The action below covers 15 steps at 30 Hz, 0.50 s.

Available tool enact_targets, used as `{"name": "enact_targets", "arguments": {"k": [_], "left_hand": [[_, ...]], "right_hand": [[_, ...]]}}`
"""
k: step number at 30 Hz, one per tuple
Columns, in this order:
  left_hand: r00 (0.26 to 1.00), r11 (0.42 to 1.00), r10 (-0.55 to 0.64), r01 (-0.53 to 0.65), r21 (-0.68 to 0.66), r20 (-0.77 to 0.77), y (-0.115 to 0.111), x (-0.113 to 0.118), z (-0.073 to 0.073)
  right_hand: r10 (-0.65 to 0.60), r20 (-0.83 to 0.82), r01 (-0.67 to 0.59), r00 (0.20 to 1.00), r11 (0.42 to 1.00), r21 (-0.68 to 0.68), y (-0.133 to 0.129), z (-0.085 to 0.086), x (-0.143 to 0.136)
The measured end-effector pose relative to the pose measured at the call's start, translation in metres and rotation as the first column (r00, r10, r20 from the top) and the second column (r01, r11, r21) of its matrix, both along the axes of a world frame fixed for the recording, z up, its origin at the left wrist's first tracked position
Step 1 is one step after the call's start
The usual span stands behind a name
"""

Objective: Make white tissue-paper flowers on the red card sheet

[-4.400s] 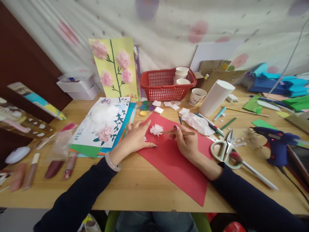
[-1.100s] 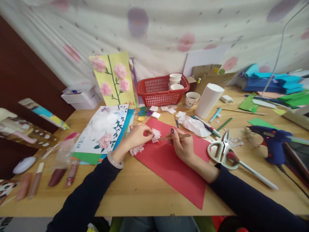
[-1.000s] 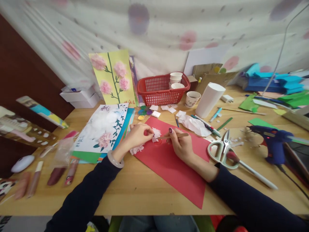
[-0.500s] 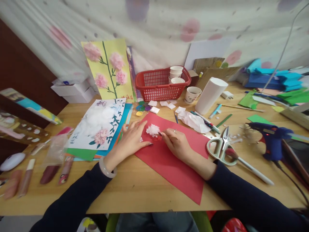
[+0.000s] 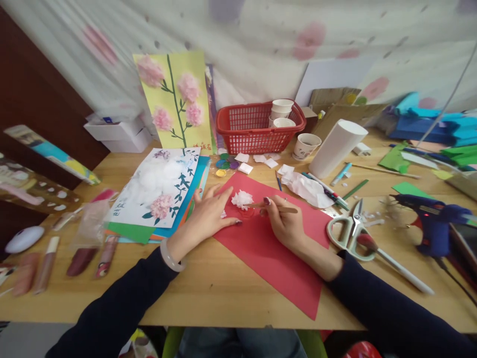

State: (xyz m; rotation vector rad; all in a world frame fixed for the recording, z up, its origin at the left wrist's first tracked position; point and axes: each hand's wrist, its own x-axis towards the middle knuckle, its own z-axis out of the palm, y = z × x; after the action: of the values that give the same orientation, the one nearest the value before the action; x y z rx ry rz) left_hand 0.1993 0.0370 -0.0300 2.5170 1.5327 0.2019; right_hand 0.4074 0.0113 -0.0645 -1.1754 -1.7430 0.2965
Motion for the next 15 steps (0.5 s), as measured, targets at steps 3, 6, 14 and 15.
{"name": "enact_targets", "arguments": {"k": [3, 6, 14, 15], "left_hand": [[1.000, 1.000, 0.003, -0.003, 0.002, -0.003, 0.000, 0.000, 0.000], [1.000, 1.000, -0.010, 0.010, -0.002, 0.014, -0.001, -0.001, -0.001], [0.974, 0.969, 0.136, -0.169, 0.180, 0.183, -0.015, -0.052, 0.025], [0.956, 0.935, 0.224, -0.266, 0.233, 0.191, -0.015, -0.070, 0.031]], "right_hand": [[-0.026, -0.115, 0.025, 0.993, 1.000, -0.018, -0.001, 0.002, 0.002], [-0.038, -0.149, 0.032, 0.988, 0.999, -0.037, -0.002, 0.006, 0.003], [-0.050, -0.270, 0.041, 0.962, 0.998, -0.037, -0.002, 0.008, 0.001], [-0.051, -0.301, 0.038, 0.952, 0.998, -0.047, -0.001, 0.007, 0.001]]}}
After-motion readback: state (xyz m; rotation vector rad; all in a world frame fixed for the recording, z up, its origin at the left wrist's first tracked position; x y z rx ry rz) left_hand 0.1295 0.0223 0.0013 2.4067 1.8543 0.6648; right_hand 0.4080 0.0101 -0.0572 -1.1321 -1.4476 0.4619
